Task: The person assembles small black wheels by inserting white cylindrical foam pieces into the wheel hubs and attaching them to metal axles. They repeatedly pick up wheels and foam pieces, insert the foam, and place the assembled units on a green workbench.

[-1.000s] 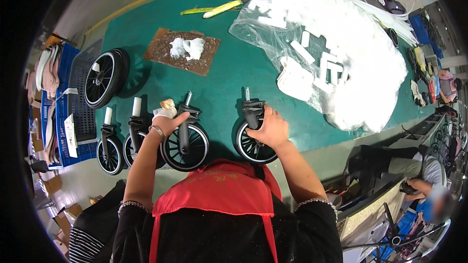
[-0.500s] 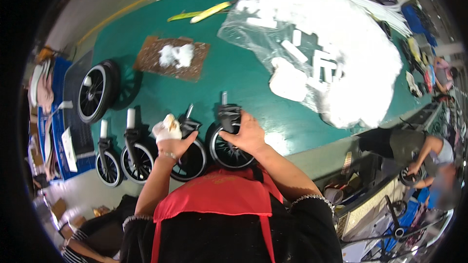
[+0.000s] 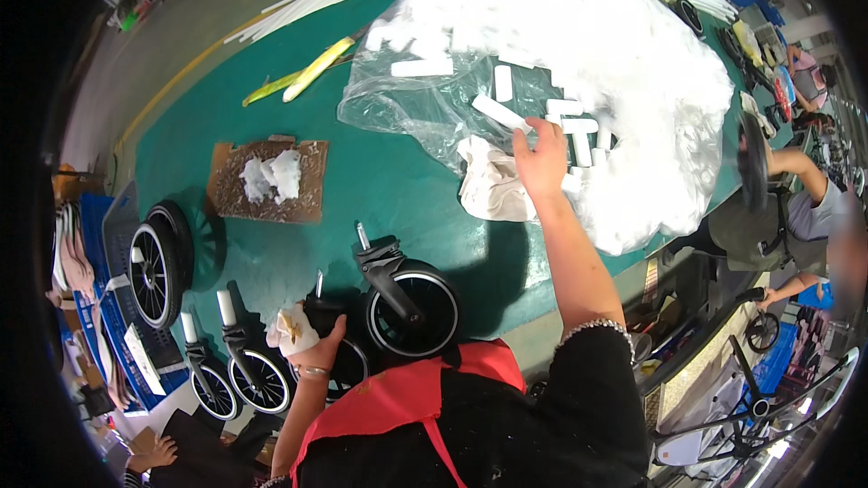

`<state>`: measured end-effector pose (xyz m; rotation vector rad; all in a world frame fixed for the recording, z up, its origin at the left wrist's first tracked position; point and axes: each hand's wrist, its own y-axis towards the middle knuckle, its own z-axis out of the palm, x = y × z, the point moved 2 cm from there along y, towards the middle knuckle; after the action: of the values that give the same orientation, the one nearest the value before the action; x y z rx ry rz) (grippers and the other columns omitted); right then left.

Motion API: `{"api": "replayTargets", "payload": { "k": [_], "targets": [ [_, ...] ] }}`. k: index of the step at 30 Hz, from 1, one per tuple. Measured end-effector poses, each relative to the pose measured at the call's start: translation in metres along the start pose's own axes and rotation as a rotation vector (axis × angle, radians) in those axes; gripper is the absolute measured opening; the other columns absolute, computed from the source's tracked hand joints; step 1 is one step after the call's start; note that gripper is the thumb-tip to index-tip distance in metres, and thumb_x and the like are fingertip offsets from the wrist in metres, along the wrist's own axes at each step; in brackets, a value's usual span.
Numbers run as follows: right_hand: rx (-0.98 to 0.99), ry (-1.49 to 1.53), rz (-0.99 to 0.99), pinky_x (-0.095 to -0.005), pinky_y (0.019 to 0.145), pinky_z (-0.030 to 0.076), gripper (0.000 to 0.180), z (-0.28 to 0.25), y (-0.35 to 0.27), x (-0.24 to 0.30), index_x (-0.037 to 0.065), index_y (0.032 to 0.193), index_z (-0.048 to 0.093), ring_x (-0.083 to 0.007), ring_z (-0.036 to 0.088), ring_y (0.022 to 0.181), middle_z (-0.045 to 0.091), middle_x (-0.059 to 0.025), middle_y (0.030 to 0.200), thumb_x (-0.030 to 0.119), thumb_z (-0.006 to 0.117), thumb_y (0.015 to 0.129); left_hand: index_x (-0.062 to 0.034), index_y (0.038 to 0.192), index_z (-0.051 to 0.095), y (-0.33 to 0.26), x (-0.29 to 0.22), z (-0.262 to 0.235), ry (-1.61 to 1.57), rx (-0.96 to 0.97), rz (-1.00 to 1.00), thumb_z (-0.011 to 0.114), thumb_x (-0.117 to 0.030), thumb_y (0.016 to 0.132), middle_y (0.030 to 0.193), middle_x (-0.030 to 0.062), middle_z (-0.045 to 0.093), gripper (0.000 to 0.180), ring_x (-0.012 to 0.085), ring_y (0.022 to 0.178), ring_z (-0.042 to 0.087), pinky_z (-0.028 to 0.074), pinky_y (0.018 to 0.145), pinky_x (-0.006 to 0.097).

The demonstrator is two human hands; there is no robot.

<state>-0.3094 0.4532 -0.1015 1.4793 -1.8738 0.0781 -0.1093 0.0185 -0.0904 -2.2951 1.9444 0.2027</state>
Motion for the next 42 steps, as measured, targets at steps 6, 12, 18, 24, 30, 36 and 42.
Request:
{"api": "replayTargets", "payload": {
  "k": [6,12,18,24,30,36,42],
  "targets": [
    [0.306,0.391,-0.097,-0.0360,0.073,0.052,0.012,0.011,-0.031,0.091,0.010,0.096,0.067,-0.0281,0.064,0.086,0.065,-0.0097,0.091,0.011,0.067,0.084,-0.0089,0.113,0.060,-0.006,0.008,0.011,-0.068,0.000,-0.029,0.079,-0.055,0.059,0.102,0.0113,0.061,0.073,0.0334,0.097,0.057,0.045,0.086,0.043],
    [0.414,0.484,-0.237,-0.0362,0.072,0.053,0.013,0.003,-0.090,0.110,0.011,0.095,0.066,-0.0287,0.065,0.087,0.066,-0.0076,0.092,0.008,0.067,0.083,-0.0078,0.110,0.060,-0.002,0.004,0.007,-0.037,-0.029,0.020,0.079,-0.056,0.059,0.100,0.0122,0.061,0.073,0.0343,0.095,0.057,0.045,0.085,0.043],
    [0.337,0.404,-0.149,-0.0360,0.070,0.053,0.011,-0.063,-0.110,0.080,0.010,0.095,0.067,-0.0277,0.065,0.084,0.067,-0.0080,0.093,0.007,0.066,0.084,-0.0059,0.114,0.059,-0.003,0.007,0.011,0.029,-0.110,0.072,0.079,-0.054,0.063,0.105,0.0146,0.061,0.073,0.0361,0.100,0.057,0.044,0.087,0.045],
    [-0.006,0.467,0.218,-0.0255,0.068,0.048,0.020,-0.149,-0.119,0.003,0.006,0.109,0.063,-0.0110,0.061,0.084,0.065,-0.0027,0.098,0.007,0.066,0.088,-0.0066,0.120,0.058,-0.005,0.008,0.026,0.021,-0.075,0.000,0.076,-0.059,0.065,0.117,0.0169,0.058,0.078,0.0384,0.111,0.052,0.040,0.098,0.046],
    [-0.439,0.654,0.630,-0.0270,0.069,0.051,0.035,-0.186,-0.035,-0.146,0.002,0.121,0.056,-0.0128,0.057,0.084,0.060,-0.0054,0.100,0.016,0.065,0.091,-0.0076,0.124,0.056,-0.009,-0.003,0.003,0.095,0.032,-0.098,0.076,-0.061,0.064,0.125,0.0207,0.052,0.082,0.0396,0.120,0.045,0.034,0.106,0.043],
    [-0.266,1.094,0.939,-0.0354,0.068,0.053,0.047,-0.162,0.059,-0.329,0.002,0.111,0.060,-0.0173,0.058,0.068,0.058,-0.0030,0.078,0.035,0.078,0.082,0.0013,0.134,0.048,-0.001,-0.012,0.011,0.137,0.083,-0.151,0.066,-0.062,0.076,0.137,0.0213,0.050,0.087,0.0414,0.128,0.044,0.030,0.111,0.045],
    [-0.112,1.249,1.055,-0.0406,0.085,0.056,0.032,-0.164,0.106,-0.302,0.011,0.111,0.062,-0.0240,0.067,0.091,0.069,-0.0082,0.098,0.029,0.069,0.085,-0.0017,0.138,0.045,-0.049,-0.040,0.006,0.066,-0.238,-0.145,0.068,-0.035,0.079,0.131,0.0198,0.053,0.071,0.0400,0.122,0.047,0.035,0.105,0.046]
  ]
}}
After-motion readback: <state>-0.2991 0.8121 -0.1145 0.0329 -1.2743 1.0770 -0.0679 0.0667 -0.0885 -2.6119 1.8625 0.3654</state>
